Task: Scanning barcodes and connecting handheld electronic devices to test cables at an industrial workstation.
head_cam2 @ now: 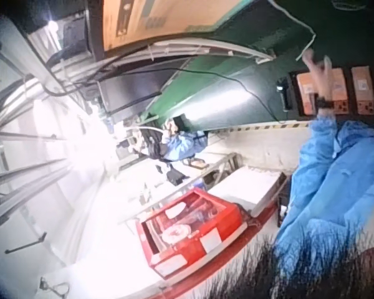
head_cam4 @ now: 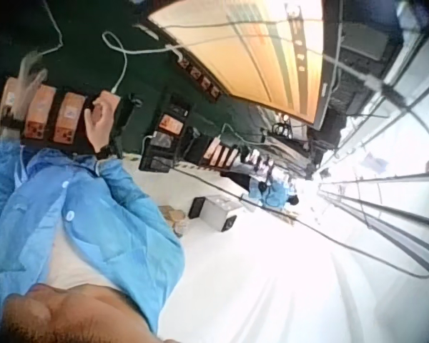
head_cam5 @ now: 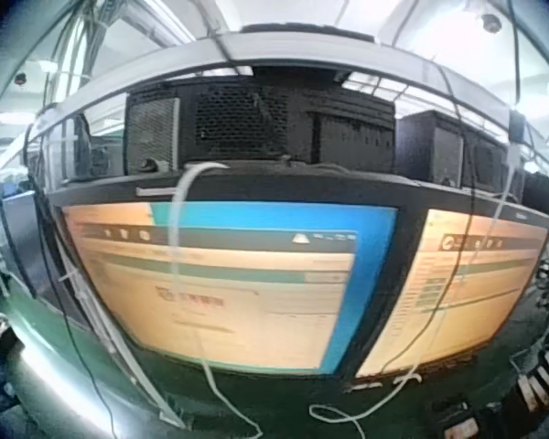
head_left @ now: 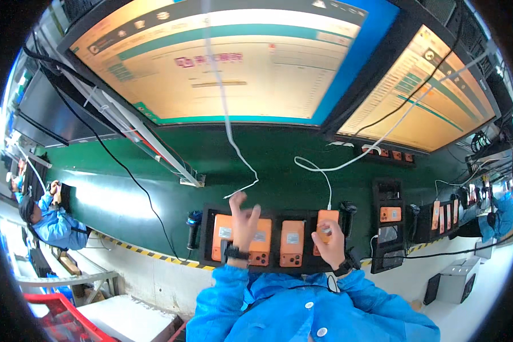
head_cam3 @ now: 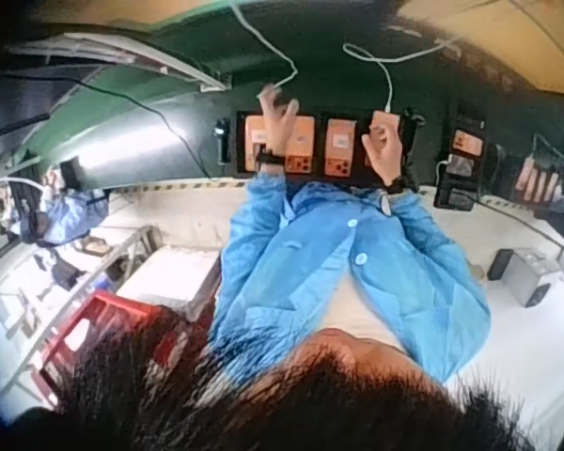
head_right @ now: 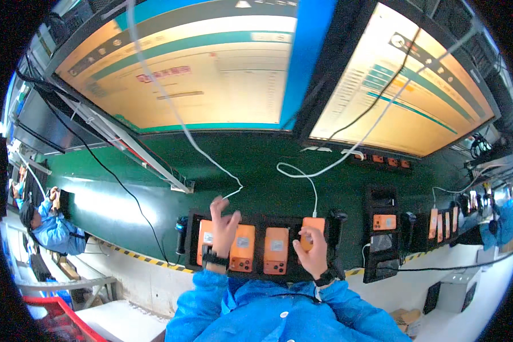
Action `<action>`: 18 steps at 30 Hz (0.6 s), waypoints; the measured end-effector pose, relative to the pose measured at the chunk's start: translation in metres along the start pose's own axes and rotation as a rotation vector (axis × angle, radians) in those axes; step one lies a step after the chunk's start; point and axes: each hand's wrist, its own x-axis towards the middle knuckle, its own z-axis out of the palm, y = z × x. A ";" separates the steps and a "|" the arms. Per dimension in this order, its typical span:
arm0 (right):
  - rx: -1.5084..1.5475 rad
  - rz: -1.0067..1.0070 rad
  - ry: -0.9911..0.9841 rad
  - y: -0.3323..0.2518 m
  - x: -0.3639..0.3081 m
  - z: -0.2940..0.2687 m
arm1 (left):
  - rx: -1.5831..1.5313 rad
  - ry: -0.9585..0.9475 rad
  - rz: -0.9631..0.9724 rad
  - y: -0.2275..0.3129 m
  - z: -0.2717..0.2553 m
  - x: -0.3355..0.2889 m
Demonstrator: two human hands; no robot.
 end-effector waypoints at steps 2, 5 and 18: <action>0.139 0.221 -0.141 -0.025 -0.003 0.018 | -0.011 0.017 0.021 -0.001 0.006 0.044; 0.421 0.232 -0.046 -0.064 0.008 0.050 | -0.002 -0.384 -0.216 0.011 -0.001 0.090; -0.119 -0.062 -0.352 -0.068 0.014 0.106 | -0.670 -0.411 -0.101 0.141 -0.147 0.063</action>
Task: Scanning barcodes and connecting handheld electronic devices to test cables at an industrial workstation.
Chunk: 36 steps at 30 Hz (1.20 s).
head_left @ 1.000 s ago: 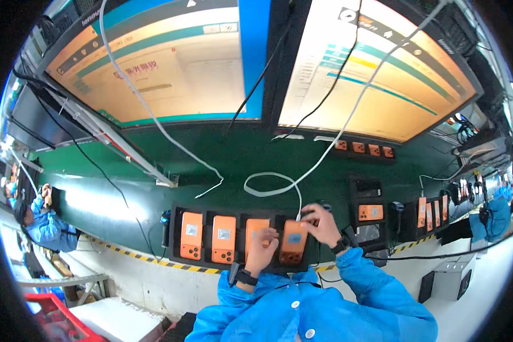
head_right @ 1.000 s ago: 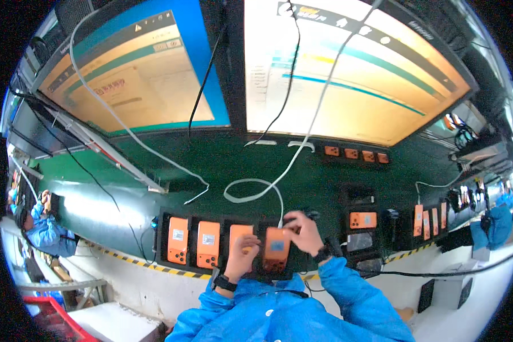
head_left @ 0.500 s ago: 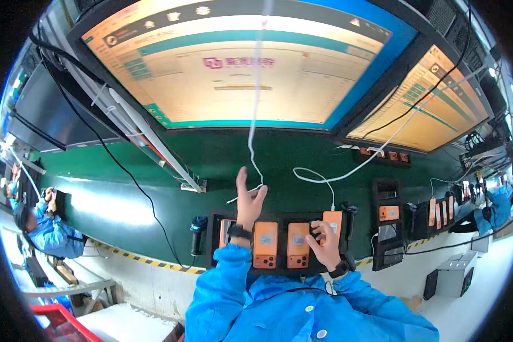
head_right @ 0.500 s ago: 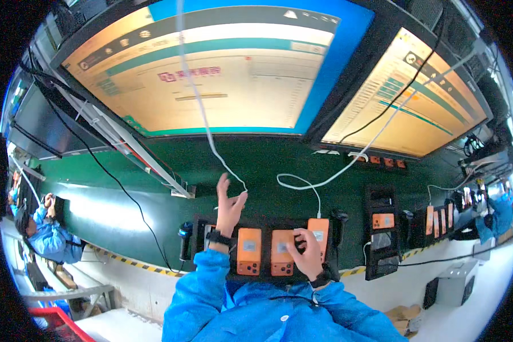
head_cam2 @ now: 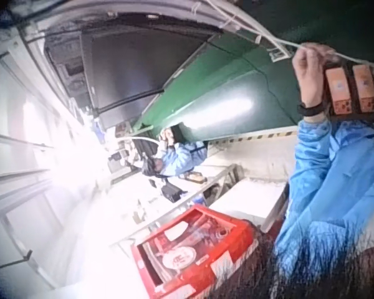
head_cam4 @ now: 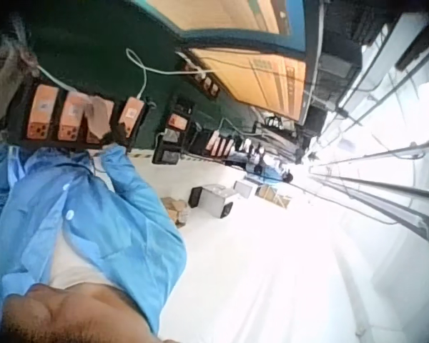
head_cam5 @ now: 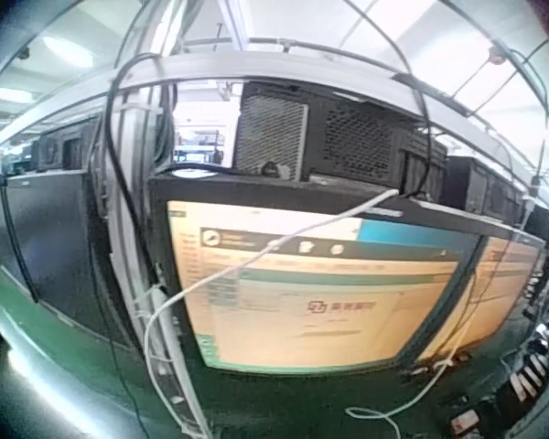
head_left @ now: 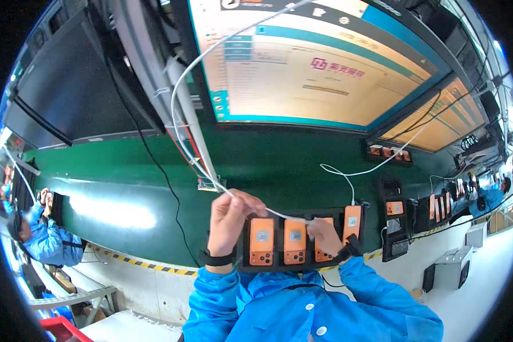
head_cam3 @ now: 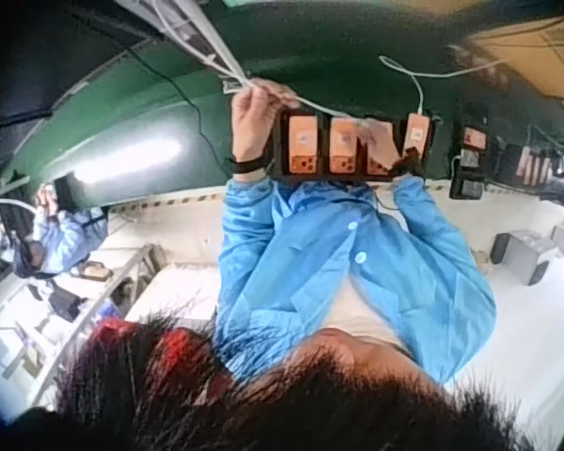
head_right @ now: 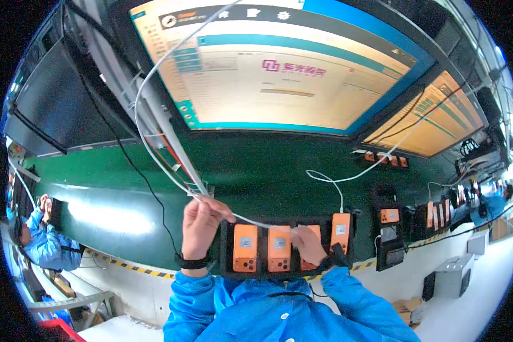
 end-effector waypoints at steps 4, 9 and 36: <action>0.483 0.257 0.118 0.010 -0.031 0.002 | 0.285 0.069 -0.065 -0.022 -0.067 -0.018; 1.292 0.633 0.291 0.010 -0.063 0.003 | 1.303 0.489 -0.275 -0.124 -0.187 -0.084; 1.332 0.545 0.121 -0.061 0.010 0.089 | 1.105 0.192 -0.551 -0.072 -0.026 -0.126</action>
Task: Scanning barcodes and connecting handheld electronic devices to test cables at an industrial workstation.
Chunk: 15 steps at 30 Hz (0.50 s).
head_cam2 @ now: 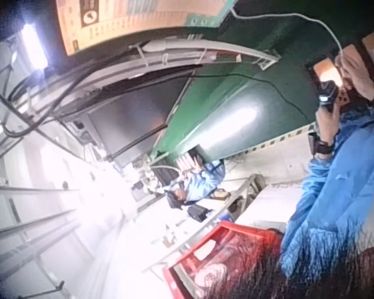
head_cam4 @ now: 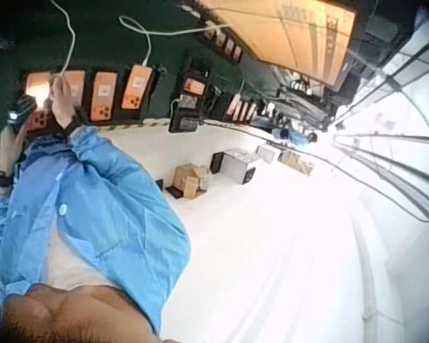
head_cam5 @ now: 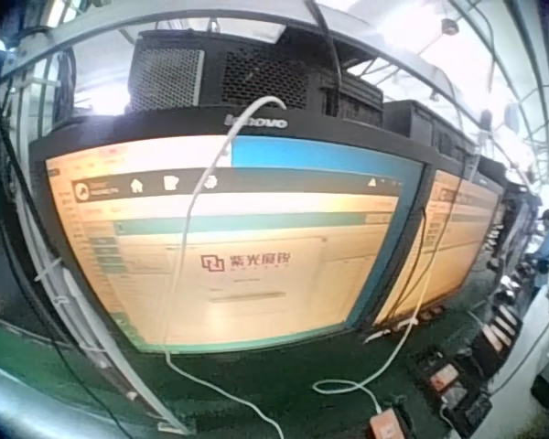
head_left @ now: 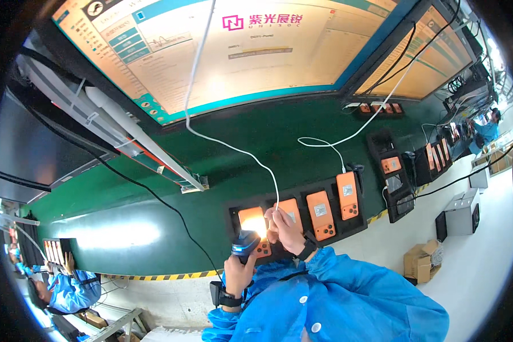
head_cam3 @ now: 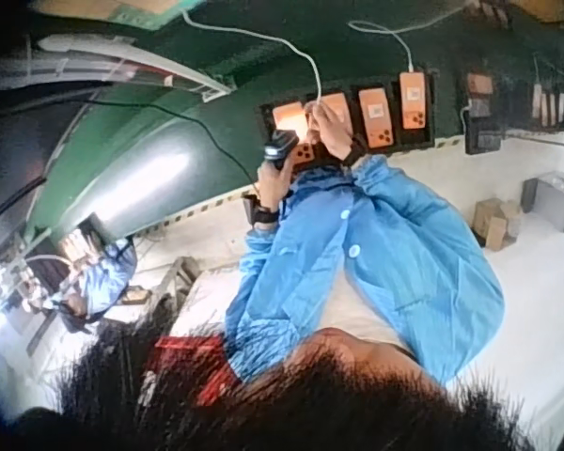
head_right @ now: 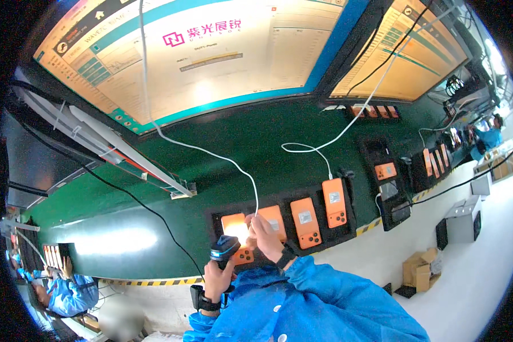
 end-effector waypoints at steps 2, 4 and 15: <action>-0.105 -0.020 0.022 0.003 0.005 -0.003 | -0.008 0.007 0.001 0.002 -0.003 -0.001; -0.181 -0.081 0.039 0.010 0.006 -0.004 | -0.031 -0.018 -0.037 0.003 -0.005 -0.002; -0.747 -0.415 -0.020 0.036 0.001 0.032 | -0.016 0.374 -0.116 -0.109 -0.025 0.052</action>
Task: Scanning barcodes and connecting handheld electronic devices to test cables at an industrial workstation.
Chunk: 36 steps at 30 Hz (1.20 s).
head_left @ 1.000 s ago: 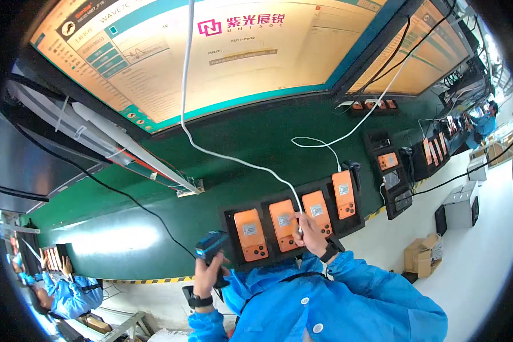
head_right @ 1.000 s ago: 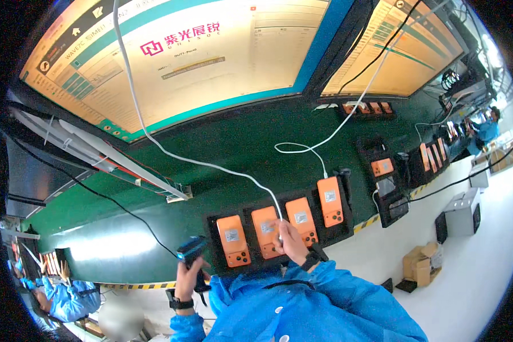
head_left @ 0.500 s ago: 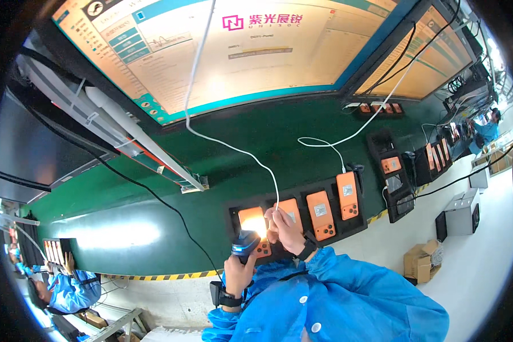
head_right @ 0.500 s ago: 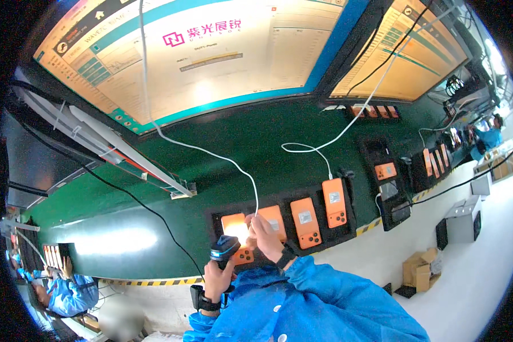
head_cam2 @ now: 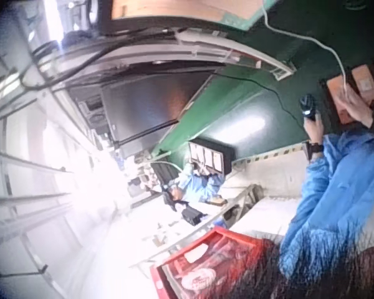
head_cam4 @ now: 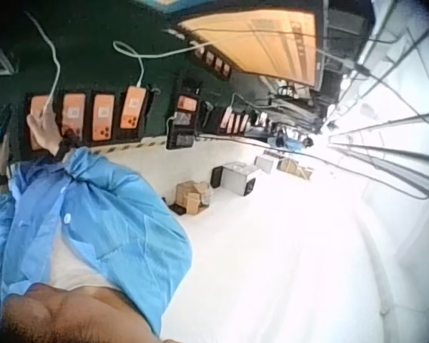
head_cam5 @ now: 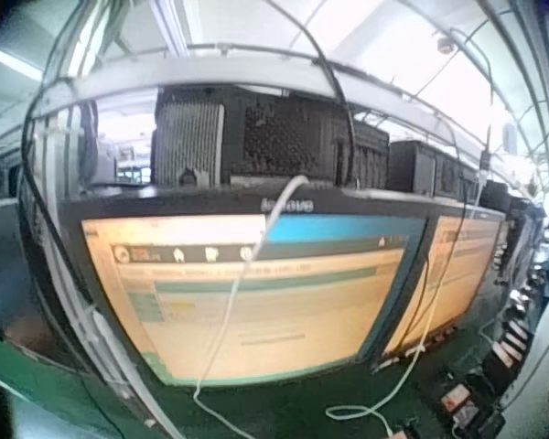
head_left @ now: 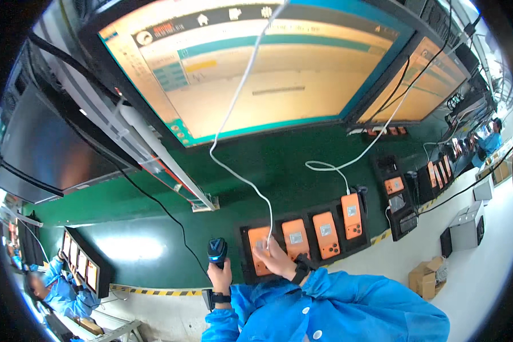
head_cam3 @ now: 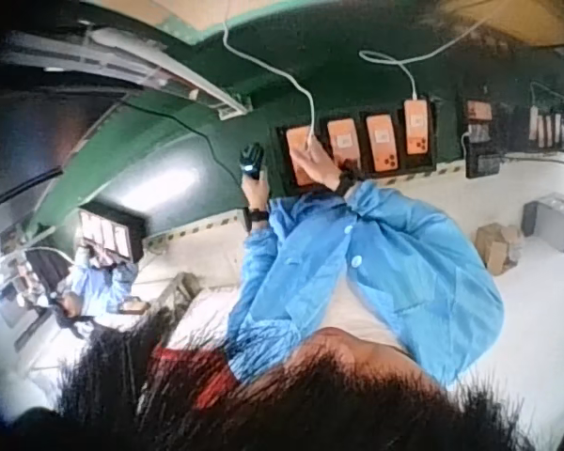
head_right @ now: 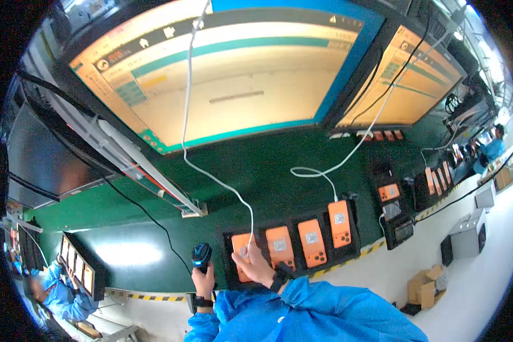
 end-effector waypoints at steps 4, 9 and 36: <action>-0.385 -0.095 0.243 0.010 0.011 0.011 | 0.263 0.109 0.142 -0.040 0.031 0.039; -0.056 0.088 0.165 0.014 0.014 0.011 | 0.178 0.478 0.422 0.015 0.035 0.033; -0.102 -0.080 -0.285 -0.072 0.019 -0.069 | -0.511 -0.443 0.310 0.104 0.023 -0.048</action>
